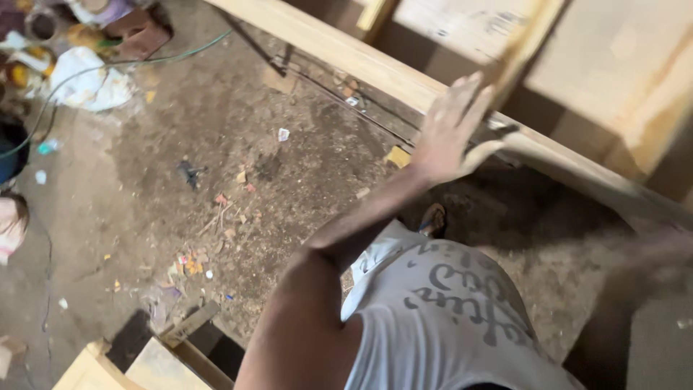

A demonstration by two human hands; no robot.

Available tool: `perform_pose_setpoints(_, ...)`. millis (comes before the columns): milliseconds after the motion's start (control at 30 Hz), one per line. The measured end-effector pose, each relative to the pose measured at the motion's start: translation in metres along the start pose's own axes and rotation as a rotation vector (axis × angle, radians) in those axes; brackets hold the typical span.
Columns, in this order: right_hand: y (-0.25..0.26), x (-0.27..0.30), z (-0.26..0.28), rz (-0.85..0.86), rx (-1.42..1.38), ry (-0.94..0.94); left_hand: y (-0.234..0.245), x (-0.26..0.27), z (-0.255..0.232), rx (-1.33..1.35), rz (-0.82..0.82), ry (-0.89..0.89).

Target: The person sands the edges and surfaces of a wooden furniture frame using a pink sanding block. The person moves around the frame to reach different sections, repeatedly rubbing the sanding block along the wood.

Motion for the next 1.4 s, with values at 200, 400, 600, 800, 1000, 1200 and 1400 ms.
perform_pose_setpoints(200, -0.041, -0.049, 0.139, 0.086, -0.242, 0.218, 0.086, -0.013, 0.153, 0.261, -0.654, 0.433)
perform_pose_setpoints(400, -0.058, -0.073, 0.224, 0.157, -0.436, 0.244, 0.171, 0.005, 0.211, 0.912, -1.085, 0.594)
perform_pose_setpoints(600, -0.064, -0.071, 0.349, 0.189, -0.880, 0.411, 0.029, -0.034, 0.056, 1.286, -0.313, 0.151)
perform_pose_setpoints(800, -0.054, -0.014, 0.409, 0.413, -0.762, 0.489, 0.061, 0.051, 0.080, 2.086, -0.525, 0.695)
perform_pose_setpoints(1000, -0.049, -0.001, 0.421, 0.615, -0.920, 0.601, 0.079, 0.102, 0.089, 1.954, -0.611, 0.916)
perform_pose_setpoints(1200, -0.025, -0.003, 0.399, 0.589, -0.848, 0.608, 0.094, 0.122, 0.109, 1.971, -0.670, 0.800)
perform_pose_setpoints(1400, -0.028, 0.011, 0.328, 0.559, -0.841, 0.305, 0.092, 0.113, 0.097, 1.818, -0.544, 0.977)
Point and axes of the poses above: each hand's wrist, its own x-axis away from the middle knuckle, its own y-axis out of the back of the hand, z = x × y, the point moved 2 cm from there along -x, towards the middle knuckle, and after that the axes turned 7 degrees about -y, right-handed, at the moved point
